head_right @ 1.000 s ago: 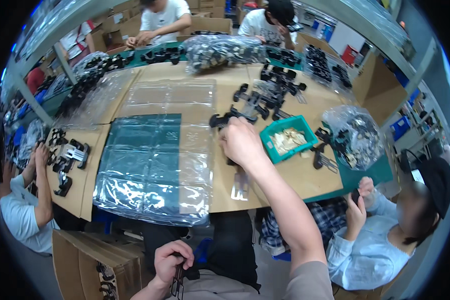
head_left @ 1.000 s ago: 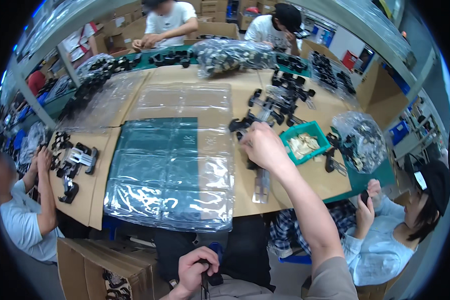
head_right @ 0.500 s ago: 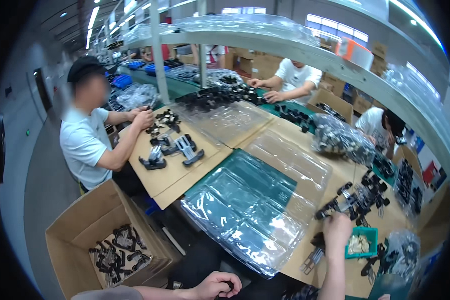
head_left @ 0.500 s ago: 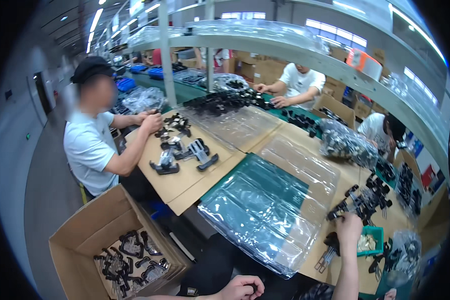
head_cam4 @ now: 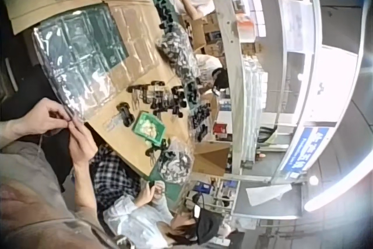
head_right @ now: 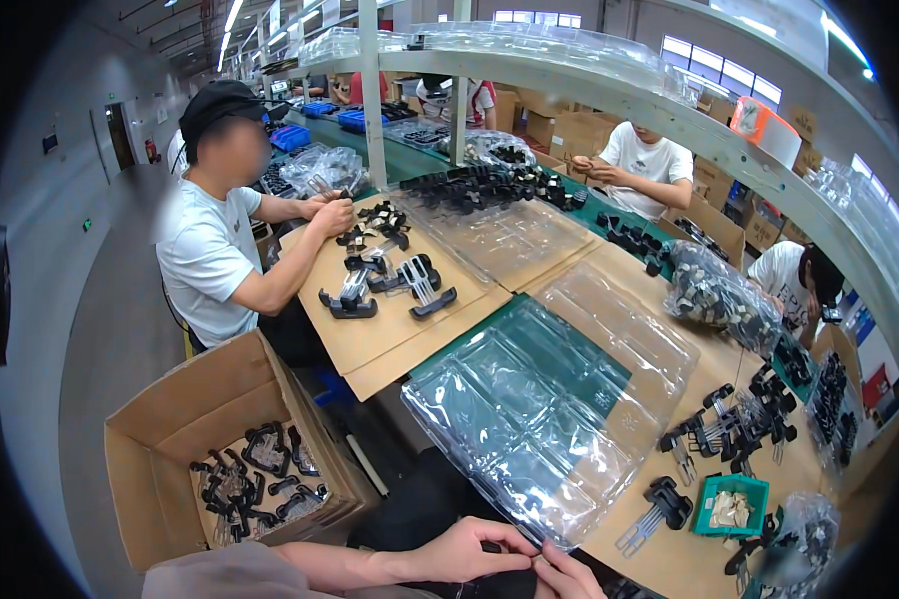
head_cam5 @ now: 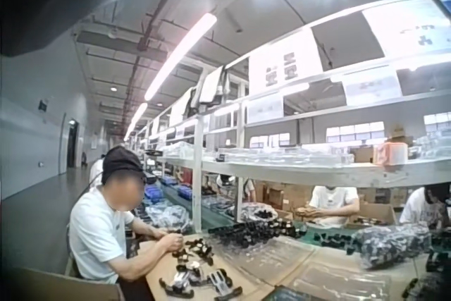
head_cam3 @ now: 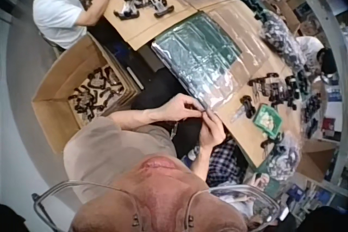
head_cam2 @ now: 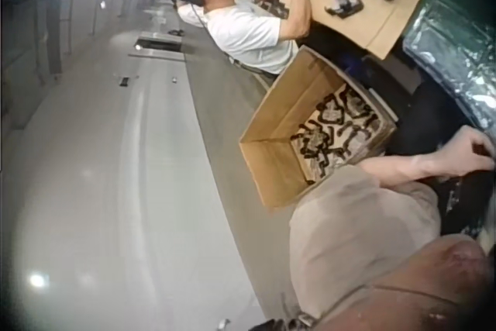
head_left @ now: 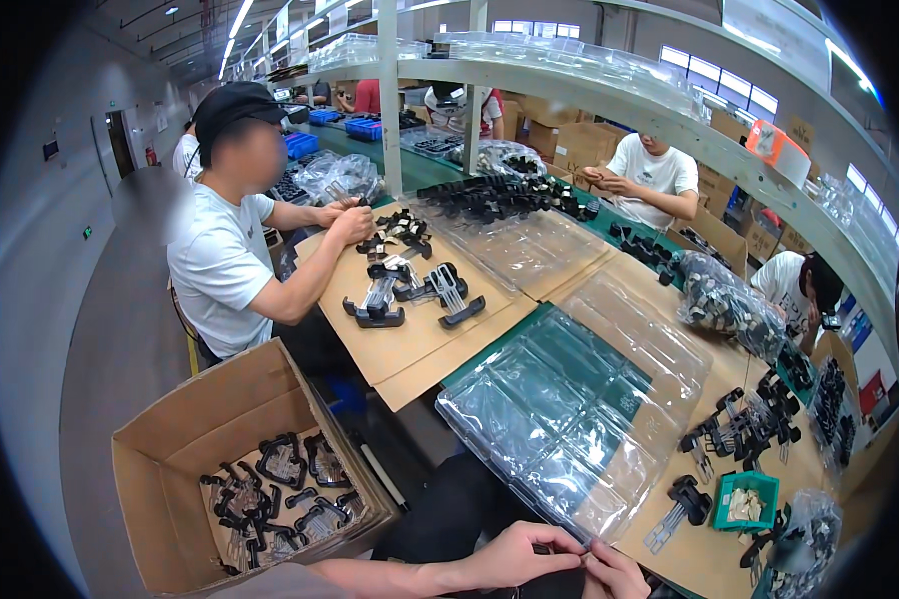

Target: The person is manually assembling metal brackets and plastic chassis components at a production workbench.

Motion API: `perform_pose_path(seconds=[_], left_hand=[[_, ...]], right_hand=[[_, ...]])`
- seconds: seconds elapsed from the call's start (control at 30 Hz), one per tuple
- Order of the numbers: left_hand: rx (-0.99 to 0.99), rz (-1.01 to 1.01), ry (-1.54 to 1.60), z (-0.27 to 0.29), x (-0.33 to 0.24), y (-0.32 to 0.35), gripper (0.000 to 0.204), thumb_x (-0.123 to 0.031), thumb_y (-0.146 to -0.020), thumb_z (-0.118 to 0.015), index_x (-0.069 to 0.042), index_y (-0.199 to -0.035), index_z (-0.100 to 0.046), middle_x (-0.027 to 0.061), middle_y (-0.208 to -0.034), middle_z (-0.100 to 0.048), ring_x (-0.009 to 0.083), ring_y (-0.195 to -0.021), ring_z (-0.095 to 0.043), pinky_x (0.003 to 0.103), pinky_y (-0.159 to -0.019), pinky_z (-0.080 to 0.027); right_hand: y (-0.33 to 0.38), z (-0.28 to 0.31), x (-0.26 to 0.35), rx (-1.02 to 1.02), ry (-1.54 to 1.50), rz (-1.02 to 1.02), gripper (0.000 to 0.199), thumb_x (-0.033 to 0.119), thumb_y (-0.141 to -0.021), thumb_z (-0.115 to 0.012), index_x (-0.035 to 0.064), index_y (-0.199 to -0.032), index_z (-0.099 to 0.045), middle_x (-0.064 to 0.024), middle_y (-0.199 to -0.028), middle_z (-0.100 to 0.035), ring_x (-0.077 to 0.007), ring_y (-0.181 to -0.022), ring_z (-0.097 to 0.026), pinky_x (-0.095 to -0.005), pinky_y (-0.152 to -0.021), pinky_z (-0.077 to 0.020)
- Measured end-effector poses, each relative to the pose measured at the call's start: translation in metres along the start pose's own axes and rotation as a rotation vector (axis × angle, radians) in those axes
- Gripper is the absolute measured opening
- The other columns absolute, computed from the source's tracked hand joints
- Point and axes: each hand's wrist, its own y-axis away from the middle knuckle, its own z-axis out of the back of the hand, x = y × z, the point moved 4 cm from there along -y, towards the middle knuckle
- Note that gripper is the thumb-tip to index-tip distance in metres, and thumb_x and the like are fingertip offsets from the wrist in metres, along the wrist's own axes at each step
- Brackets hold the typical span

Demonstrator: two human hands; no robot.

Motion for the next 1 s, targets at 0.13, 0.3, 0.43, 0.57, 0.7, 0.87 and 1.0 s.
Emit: perform_pose_path(seconds=[0.13, 0.3, 0.43, 0.57, 0.7, 0.87, 1.0], left_hand=[[-0.105, -0.214, 0.008, -0.020, 0.018, 0.004, 0.018, 0.003, -0.085, -0.063, 0.002, -0.101, -0.072, 0.0088, -0.095, -0.071, 0.0148, -0.066, -0.059, 0.024, -0.057, -0.047], [-0.263, -0.642, -0.410, -0.030, -0.021, 0.021, 0.014, 0.003, -0.083, -0.068, 0.001, -0.096, -0.072, 0.0069, -0.087, -0.071, 0.0164, -0.063, -0.058, 0.026, -0.059, -0.048], [-0.157, -0.776, -0.753, -0.026, -0.050, 0.027, 0.016, 0.005, -0.084, -0.072, 0.003, -0.100, -0.073, 0.0136, -0.108, -0.075, 0.0230, -0.076, -0.068, 0.028, -0.067, -0.056], [-0.178, -0.392, -0.398, -0.002, -0.068, 0.012, 0.021, 0.009, -0.083, -0.070, 0.003, -0.103, -0.074, 0.0121, -0.102, -0.074, 0.0187, -0.075, -0.067, 0.026, -0.067, -0.055], [-0.081, -0.153, -0.051, 0.007, -0.054, -0.001, 0.018, 0.009, -0.084, -0.070, 0.005, -0.101, -0.073, 0.0126, -0.102, -0.073, 0.0159, -0.077, -0.064, 0.024, -0.072, -0.053], [0.024, -0.157, 0.030, 0.000, -0.047, -0.003, 0.016, 0.008, -0.087, -0.069, 0.005, -0.102, -0.073, 0.0100, -0.100, -0.073, 0.0142, -0.078, -0.062, 0.023, -0.075, -0.050], [0.029, -0.166, 0.062, 0.001, -0.043, 0.004, 0.013, 0.005, -0.088, -0.066, 0.006, -0.100, -0.072, 0.0123, -0.098, -0.070, 0.0139, -0.074, -0.059, 0.021, -0.069, -0.048]], right_hand=[[0.003, 0.013, -0.039, 0.017, 0.042, 0.239, 0.023, -0.009, -0.081, -0.078, -0.0026, -0.104, -0.078, -0.0172, -0.108, -0.079, -0.0260, -0.092, -0.075, -0.0317, -0.085, -0.0594], [0.013, 0.016, -0.088, -0.065, -0.258, -0.036, 0.023, -0.009, -0.081, -0.078, -0.0040, -0.104, -0.078, -0.0190, -0.109, -0.077, -0.0269, -0.095, -0.075, -0.0324, -0.087, -0.0588], [0.014, 0.012, -0.082, -0.119, -0.513, -0.165, 0.024, -0.010, -0.083, -0.076, -0.0063, -0.107, -0.077, -0.0196, -0.109, -0.076, -0.0275, -0.095, -0.074, -0.0333, -0.087, -0.0593], [-0.007, 0.005, -0.045, -0.015, -0.274, 0.239, 0.025, -0.017, -0.076, -0.075, -0.0067, -0.098, -0.071, -0.0199, -0.101, -0.077, -0.0319, -0.100, -0.075, -0.0364, -0.091, -0.0598], [-0.005, 0.001, -0.043, 0.023, -0.264, 0.265, 0.028, -0.018, -0.074, -0.079, -0.0050, -0.099, -0.073, -0.0203, -0.106, -0.077, -0.0328, -0.103, -0.075, -0.0375, -0.093, -0.0601], [0.003, 0.006, -0.046, -0.009, -0.111, 0.391, 0.030, -0.010, -0.072, -0.086, -0.0036, -0.100, -0.076, -0.0195, -0.110, -0.078, -0.0252, -0.092, -0.076, -0.0311, -0.081, -0.0615], [0.010, 0.006, -0.040, 0.050, -0.073, 0.428, 0.038, -0.015, -0.071, -0.085, -0.0050, -0.105, -0.070, -0.0220, -0.107, -0.077, -0.0324, -0.101, -0.076, -0.0334, -0.088, -0.0609]])
